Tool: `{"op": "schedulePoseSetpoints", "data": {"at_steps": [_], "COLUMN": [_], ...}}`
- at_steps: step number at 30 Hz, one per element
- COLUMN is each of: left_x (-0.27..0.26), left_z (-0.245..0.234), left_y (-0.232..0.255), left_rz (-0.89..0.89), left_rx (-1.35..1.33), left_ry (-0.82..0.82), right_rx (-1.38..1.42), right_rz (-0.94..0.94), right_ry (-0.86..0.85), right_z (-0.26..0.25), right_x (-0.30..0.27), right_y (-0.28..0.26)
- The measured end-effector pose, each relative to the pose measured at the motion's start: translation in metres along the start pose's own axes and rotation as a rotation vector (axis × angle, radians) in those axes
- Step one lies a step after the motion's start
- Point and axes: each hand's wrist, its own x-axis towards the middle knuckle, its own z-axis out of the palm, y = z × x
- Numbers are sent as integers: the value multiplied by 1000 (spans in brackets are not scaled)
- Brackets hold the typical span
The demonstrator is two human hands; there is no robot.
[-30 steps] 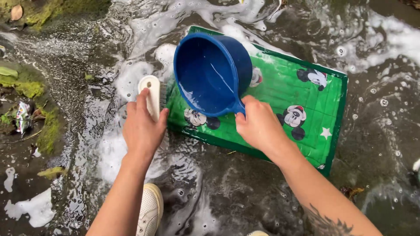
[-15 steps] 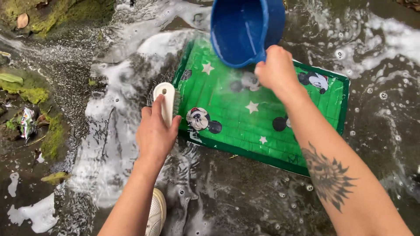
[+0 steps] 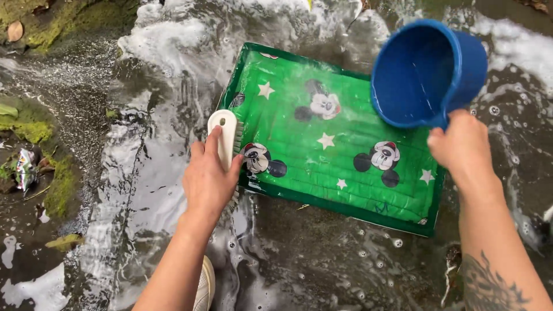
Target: Scrubbing and rinsing a green plastic mat with soapy water and a brush.
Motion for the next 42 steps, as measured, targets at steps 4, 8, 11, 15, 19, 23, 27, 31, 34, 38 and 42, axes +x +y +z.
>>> {"op": "schedulePoseSetpoints", "data": {"at_steps": [4, 8, 11, 15, 19, 23, 27, 31, 34, 38, 42], "left_x": [-2, -4, -3, 2, 9, 16, 21, 35, 43, 45, 44], "left_z": [-3, 1, -6, -1, 3, 14, 11, 10, 13, 7, 6], "left_y": [7, 4, 11, 12, 24, 34, 42, 27, 14, 31, 66], "left_rz": [-40, 6, -9, 38, 55, 92, 132, 97, 83, 147, 175], "left_rx": [-1, 1, 13, 10, 1, 12, 40, 71, 95, 102, 127], "left_ry": [-25, 11, -10, 23, 21, 12, -25, 51, 92, 25, -19], "right_rx": [-10, 5, 46, 35, 159, 241, 314, 350, 691, 833, 675], "right_rz": [112, 98, 27, -54, -141, -155, -149, 401, 829, 1061, 1140], "right_ry": [-29, -37, -95, -109, -39, 12, 148, 215, 156, 171, 180], "right_z": [-3, -12, -8, -8, -21, -24, -15, -23, -15, -8, 11], "right_x": [-28, -43, -47, -56, -66, -80, -106, -150, -203, -290, -362], "right_y": [-5, -55, -90, -128, -147, -131, -52, 41, 138, 213, 248]}}
